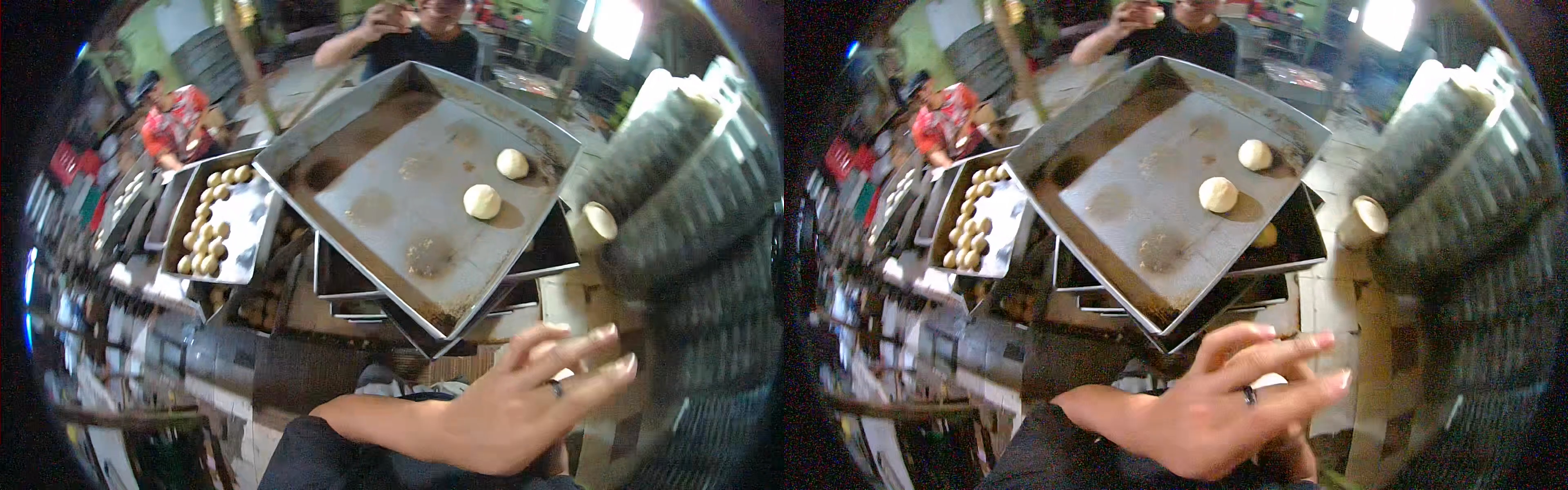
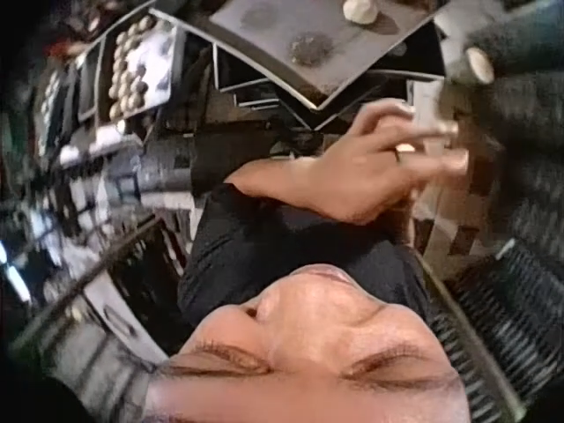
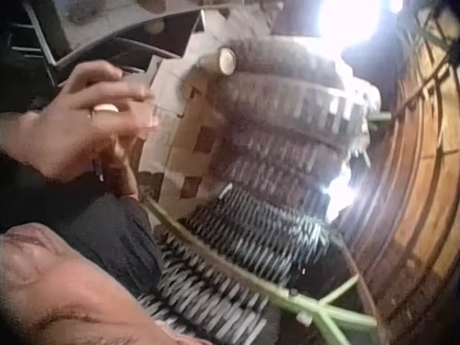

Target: Filling dough balls with a white substance and arranging them on metal baking trays.

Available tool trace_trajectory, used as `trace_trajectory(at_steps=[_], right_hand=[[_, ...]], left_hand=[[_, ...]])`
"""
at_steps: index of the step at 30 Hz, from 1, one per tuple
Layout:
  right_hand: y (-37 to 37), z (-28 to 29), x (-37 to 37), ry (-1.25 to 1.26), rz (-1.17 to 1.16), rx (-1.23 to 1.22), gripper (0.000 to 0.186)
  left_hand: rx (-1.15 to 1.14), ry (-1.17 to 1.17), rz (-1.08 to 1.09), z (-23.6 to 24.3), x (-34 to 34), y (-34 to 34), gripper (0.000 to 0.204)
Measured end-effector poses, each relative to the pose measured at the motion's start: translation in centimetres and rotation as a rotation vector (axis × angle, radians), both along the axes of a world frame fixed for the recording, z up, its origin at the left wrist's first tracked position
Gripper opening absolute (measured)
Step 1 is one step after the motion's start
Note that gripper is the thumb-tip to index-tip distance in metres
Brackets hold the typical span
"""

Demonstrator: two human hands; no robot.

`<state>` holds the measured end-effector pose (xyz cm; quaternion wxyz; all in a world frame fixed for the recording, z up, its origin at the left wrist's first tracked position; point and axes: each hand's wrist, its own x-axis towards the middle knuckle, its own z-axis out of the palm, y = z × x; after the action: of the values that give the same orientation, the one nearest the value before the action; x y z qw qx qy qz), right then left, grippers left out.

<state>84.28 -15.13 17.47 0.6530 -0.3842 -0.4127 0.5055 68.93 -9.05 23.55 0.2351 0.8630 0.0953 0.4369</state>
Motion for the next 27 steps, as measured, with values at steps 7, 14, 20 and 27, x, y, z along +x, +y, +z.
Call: trace_trajectory(at_steps=[7, 14, 20, 27], right_hand=[[10.6, 6.6, 2.4, -0.595, 0.139, 0.719, 0.05], [17.4, 7.1, -3.1, -1.227, 0.393, 0.831, 0.023], [10.0, 1.0, 3.8, -1.003, -0.502, 0.627, 0.022], [-4.1, -3.8, 3.4, -0.862, -0.838, -0.158, 0.02]], left_hand=[[-0.334, -0.458, 0.566, -5.7, -3.2, -6.1, 0.071], [-0.72, -0.524, 1.165, -9.7, -10.1, -12.2, 0.04], [-0.489, -0.204, 1.351, -10.4, -19.8, -7.4, 0.02], [-0.287, 0.509, 1.562, -16.6, -40.4, 10.1, 0.037]])
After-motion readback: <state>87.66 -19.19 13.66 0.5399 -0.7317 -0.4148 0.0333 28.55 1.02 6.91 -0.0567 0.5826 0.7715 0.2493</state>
